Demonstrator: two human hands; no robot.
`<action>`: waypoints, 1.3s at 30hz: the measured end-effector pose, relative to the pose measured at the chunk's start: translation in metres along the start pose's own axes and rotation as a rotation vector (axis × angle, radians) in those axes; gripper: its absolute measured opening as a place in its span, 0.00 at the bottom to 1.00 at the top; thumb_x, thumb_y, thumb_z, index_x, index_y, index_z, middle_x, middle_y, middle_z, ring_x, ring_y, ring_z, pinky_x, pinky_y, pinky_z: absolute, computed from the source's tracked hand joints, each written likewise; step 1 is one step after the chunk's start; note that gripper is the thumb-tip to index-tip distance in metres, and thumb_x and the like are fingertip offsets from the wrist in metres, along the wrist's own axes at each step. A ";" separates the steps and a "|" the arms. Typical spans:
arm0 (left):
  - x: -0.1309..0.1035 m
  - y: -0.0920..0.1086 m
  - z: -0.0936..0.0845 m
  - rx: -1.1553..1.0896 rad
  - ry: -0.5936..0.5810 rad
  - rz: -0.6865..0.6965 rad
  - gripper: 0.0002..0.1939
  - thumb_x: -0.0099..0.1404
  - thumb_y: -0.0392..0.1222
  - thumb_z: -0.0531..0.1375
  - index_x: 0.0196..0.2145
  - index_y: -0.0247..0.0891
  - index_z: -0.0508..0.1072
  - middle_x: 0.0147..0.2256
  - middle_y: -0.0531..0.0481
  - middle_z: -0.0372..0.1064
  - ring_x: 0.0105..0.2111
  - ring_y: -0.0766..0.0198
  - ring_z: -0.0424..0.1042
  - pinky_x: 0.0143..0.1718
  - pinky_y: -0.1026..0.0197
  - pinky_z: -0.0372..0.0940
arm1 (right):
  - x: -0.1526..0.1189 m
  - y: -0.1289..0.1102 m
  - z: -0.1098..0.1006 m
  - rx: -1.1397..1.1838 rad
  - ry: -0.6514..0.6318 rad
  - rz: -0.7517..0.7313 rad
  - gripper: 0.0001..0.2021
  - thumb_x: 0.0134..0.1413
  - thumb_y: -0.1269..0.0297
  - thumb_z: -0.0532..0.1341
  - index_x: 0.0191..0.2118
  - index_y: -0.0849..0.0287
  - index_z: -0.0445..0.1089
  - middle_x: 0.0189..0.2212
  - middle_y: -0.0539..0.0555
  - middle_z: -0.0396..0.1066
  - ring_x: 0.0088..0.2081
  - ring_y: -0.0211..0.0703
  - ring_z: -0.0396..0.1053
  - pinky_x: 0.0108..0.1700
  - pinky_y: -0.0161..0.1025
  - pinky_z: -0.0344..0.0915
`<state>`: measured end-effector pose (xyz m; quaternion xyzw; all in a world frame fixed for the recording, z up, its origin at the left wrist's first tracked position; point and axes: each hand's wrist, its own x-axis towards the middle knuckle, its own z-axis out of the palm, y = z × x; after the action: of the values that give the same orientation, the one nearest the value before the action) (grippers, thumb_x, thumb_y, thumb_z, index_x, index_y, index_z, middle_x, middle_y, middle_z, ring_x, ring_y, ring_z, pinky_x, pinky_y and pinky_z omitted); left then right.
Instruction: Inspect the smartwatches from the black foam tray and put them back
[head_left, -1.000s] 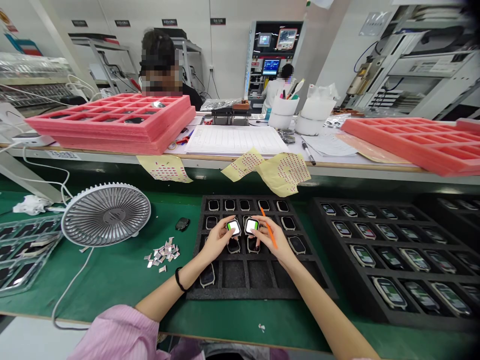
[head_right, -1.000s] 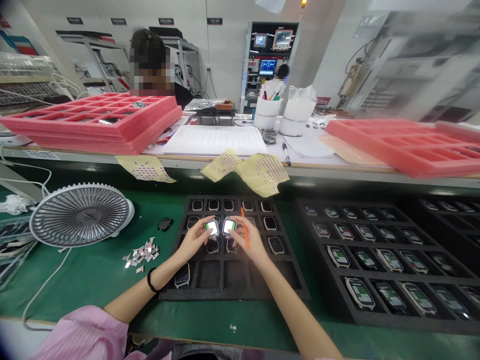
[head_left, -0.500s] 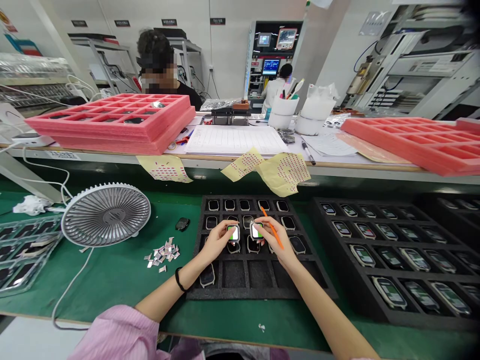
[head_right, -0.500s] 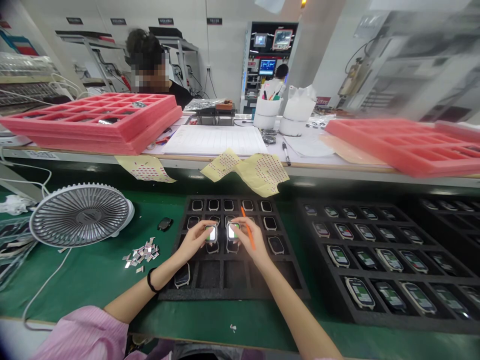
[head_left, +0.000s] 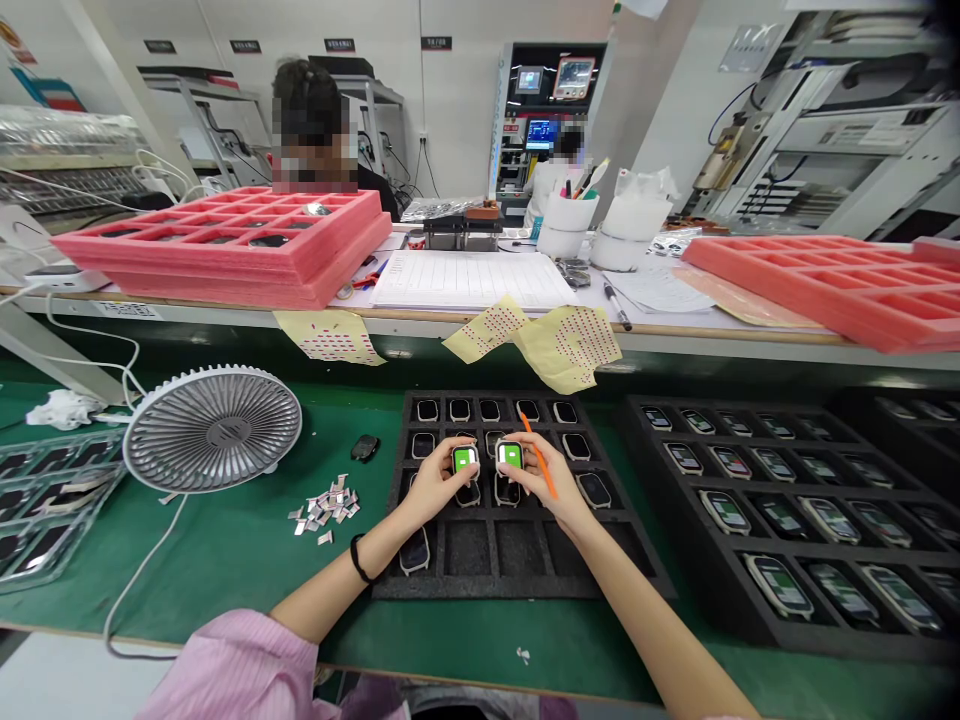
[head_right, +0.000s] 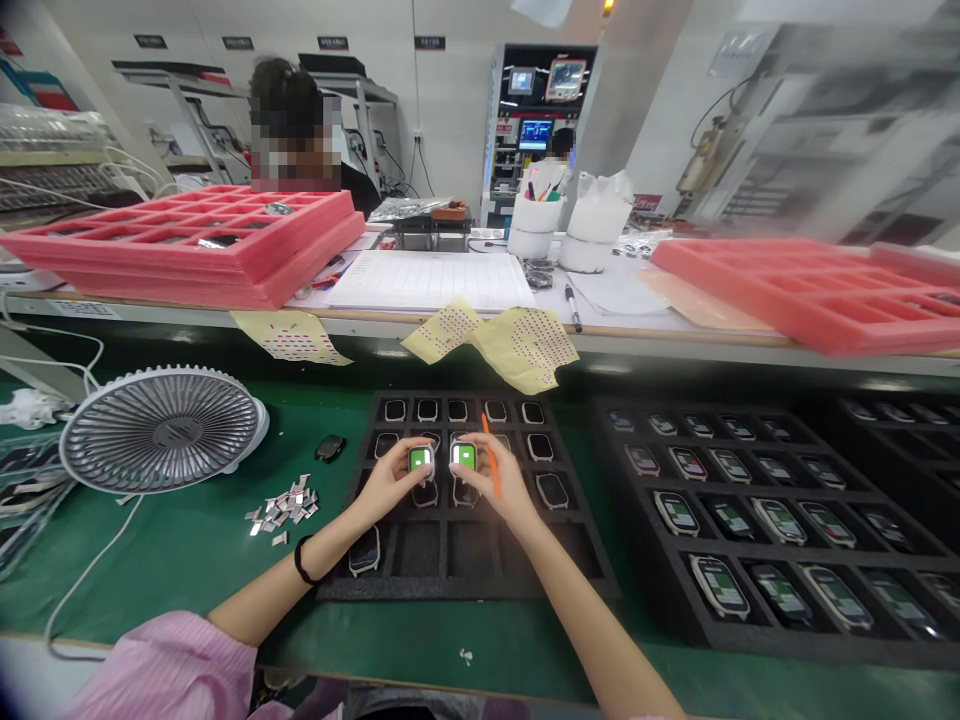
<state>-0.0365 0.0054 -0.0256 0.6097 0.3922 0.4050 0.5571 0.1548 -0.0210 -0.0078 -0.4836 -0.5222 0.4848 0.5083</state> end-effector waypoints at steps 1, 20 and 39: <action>0.000 0.001 0.000 -0.009 0.006 0.000 0.22 0.57 0.50 0.62 0.46 0.35 0.67 0.39 0.45 0.68 0.33 0.63 0.69 0.29 0.64 0.67 | 0.000 0.000 0.000 0.010 0.012 0.002 0.20 0.39 0.60 0.70 0.40 0.56 0.67 0.33 0.52 0.70 0.26 0.37 0.67 0.22 0.32 0.62; -0.002 0.007 -0.002 -0.045 -0.049 -0.041 0.29 0.62 0.58 0.56 0.54 0.36 0.65 0.24 0.57 0.56 0.17 0.74 0.51 0.18 0.68 0.50 | 0.000 0.001 0.003 0.089 0.019 -0.011 0.17 0.47 0.54 0.66 0.40 0.57 0.68 0.27 0.49 0.67 0.20 0.33 0.64 0.19 0.32 0.59; -0.001 0.004 -0.003 -0.064 -0.059 -0.041 0.29 0.61 0.57 0.57 0.54 0.37 0.65 0.27 0.55 0.58 0.19 0.73 0.52 0.20 0.67 0.51 | -0.004 -0.007 0.000 0.097 0.076 0.023 0.15 0.52 0.51 0.62 0.37 0.58 0.69 0.26 0.50 0.67 0.21 0.34 0.64 0.19 0.30 0.56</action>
<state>-0.0394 0.0050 -0.0211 0.5952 0.3749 0.3878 0.5957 0.1544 -0.0258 -0.0013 -0.4823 -0.4730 0.4966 0.5451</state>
